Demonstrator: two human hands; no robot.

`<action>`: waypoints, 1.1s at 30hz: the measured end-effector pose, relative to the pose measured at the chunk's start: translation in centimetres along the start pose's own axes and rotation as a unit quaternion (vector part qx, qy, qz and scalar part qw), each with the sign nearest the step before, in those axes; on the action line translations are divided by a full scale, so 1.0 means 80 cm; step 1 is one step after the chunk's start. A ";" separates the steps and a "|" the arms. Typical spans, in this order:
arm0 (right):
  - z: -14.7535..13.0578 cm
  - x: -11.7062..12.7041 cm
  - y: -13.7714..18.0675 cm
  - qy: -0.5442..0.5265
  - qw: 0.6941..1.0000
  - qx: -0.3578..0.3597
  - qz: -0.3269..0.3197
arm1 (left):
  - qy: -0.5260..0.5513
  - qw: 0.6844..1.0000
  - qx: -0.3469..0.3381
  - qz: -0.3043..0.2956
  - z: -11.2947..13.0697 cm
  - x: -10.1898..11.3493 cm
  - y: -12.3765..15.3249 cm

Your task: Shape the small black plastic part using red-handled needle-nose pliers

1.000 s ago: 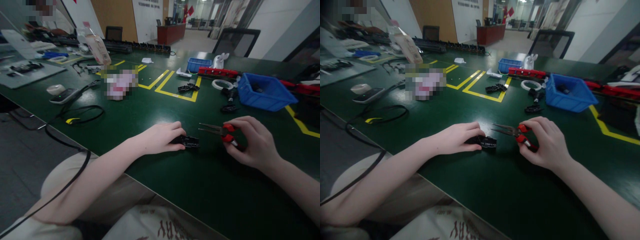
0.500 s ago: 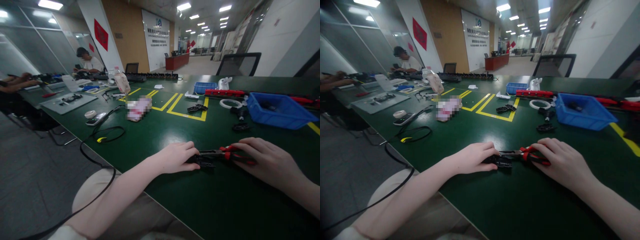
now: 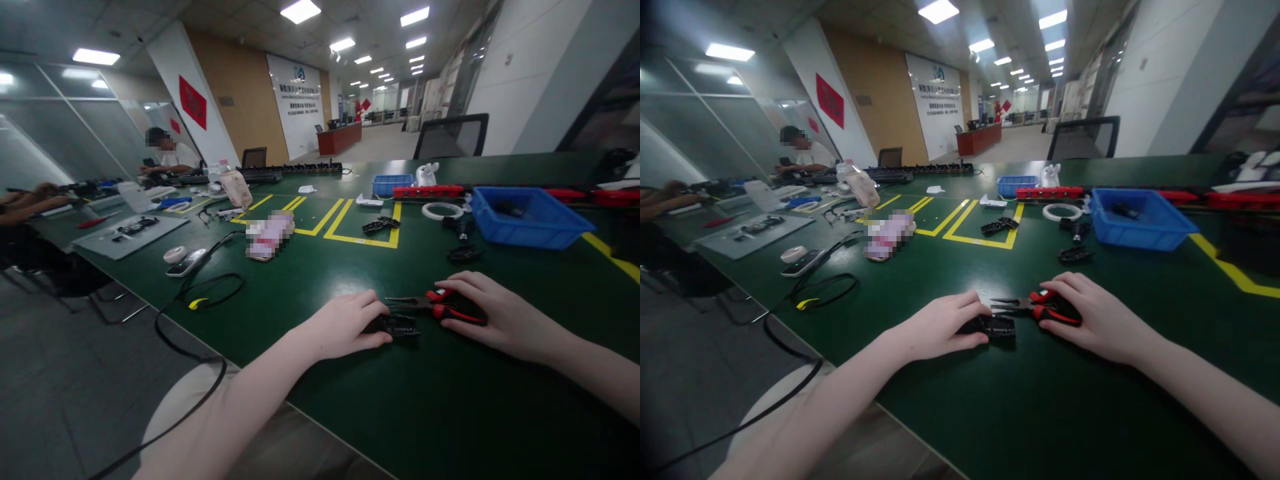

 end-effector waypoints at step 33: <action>-0.020 0.028 0.007 0.152 0.984 0.026 0.088 | 0.015 1.000 0.005 0.006 0.001 0.002 0.000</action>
Point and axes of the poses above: each hand's wrist, its own y-axis away from the middle knuckle, its own x-axis out of the back of the hand, z = x × y, the point moved 10 cm from there along -y, towards the middle knuckle, and after that the axes turned 12 degrees about x, right-handed, at the moved point
